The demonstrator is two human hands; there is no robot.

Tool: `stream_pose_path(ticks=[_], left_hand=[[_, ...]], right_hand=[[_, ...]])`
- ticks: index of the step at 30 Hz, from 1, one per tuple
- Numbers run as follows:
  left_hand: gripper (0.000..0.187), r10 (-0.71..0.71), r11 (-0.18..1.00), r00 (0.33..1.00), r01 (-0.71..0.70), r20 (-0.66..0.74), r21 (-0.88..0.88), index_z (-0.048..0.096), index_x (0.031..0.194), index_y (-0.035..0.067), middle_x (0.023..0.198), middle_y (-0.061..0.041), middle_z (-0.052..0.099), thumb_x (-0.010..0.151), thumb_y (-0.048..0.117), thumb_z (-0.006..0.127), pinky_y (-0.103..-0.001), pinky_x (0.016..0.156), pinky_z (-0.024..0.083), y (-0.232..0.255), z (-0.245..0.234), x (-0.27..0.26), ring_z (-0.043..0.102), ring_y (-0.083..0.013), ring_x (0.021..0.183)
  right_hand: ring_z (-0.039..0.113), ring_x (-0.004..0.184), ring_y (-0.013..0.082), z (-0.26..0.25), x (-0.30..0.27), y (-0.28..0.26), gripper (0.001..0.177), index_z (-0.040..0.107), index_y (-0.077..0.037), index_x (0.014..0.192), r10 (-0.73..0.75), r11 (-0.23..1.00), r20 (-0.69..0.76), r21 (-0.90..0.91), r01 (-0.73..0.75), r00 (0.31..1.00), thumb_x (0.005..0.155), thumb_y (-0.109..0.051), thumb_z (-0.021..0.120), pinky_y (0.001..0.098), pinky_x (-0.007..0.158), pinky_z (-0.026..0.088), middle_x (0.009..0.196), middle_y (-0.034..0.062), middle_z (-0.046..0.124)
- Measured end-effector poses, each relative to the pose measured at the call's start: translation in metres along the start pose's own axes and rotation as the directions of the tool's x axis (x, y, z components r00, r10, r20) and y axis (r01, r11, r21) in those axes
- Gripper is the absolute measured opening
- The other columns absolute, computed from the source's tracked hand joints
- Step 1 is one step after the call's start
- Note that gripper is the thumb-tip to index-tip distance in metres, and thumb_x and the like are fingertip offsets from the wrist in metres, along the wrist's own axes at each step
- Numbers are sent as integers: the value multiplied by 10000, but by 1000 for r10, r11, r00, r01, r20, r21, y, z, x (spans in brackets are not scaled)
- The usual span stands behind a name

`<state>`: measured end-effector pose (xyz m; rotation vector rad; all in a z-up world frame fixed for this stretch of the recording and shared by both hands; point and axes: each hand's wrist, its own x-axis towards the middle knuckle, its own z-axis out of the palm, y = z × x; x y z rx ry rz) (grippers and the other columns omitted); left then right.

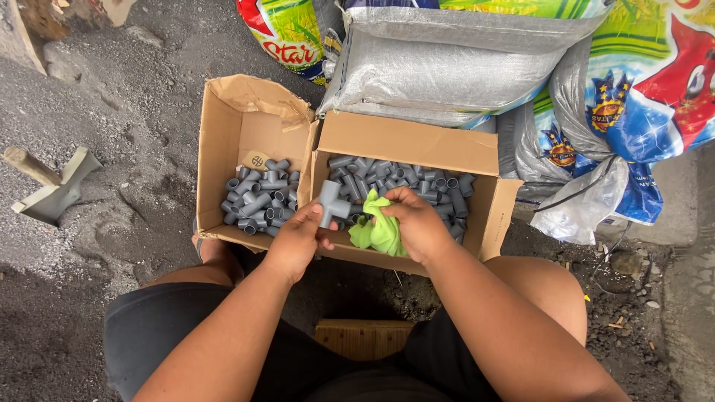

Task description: Cleaning PVC pipe fittings with a cloth

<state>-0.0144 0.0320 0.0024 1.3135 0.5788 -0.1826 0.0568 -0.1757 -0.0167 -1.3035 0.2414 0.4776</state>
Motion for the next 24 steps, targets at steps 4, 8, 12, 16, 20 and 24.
stream_pose_path(ticks=[4,8,12,16,20,24], left_hand=[[462,-42,998,990,48,-133,48,534,1452,60,954,-190,741,1095,345,460,-283,557,641,-5,-16,10,654,-148,571],[531,-71,980,968,113,-239,166,437,1511,-2,978,-167,721,1076,293,510,-311,679,662,-8,-30,15,657,-147,664],[557,-72,944,952,162,-298,289,435,1523,27,976,-132,703,1058,317,538,-325,656,653,-36,-55,38,679,-155,698],[584,-65,804,915,284,-397,523,522,1501,174,1118,-93,729,1030,517,556,-389,801,631,-82,-97,74,739,-200,941],[588,-43,706,867,377,-496,599,583,1462,231,1188,-76,730,983,572,590,-414,926,577,-99,-117,91,704,-245,1109],[532,-48,658,844,429,-534,619,624,1428,278,1260,-77,717,962,535,619,-432,1029,528,-84,-110,85,662,-290,1220]], right_hand=[[662,693,163,-10,8,7,238,634,-18,1085,3,1000,-43,-2,-3,999,850,10,625,279,612,563,879,72,625],[683,656,178,-7,8,4,257,660,-16,1076,17,1000,-101,-13,-18,995,822,12,672,287,595,583,833,77,641],[694,644,186,-8,16,6,264,680,-27,1053,25,999,-148,-41,-31,989,792,7,707,293,591,590,806,83,661],[690,651,184,-10,26,9,246,687,-30,1045,39,997,-150,-59,-48,988,803,4,709,287,596,587,814,87,680],[690,666,188,8,15,-8,239,686,-27,1047,63,994,-148,-78,-75,987,811,-9,719,291,612,585,823,98,683],[672,685,186,14,16,-17,246,670,-20,1076,74,992,-122,-96,-86,990,838,-33,731,292,641,575,841,94,673]])
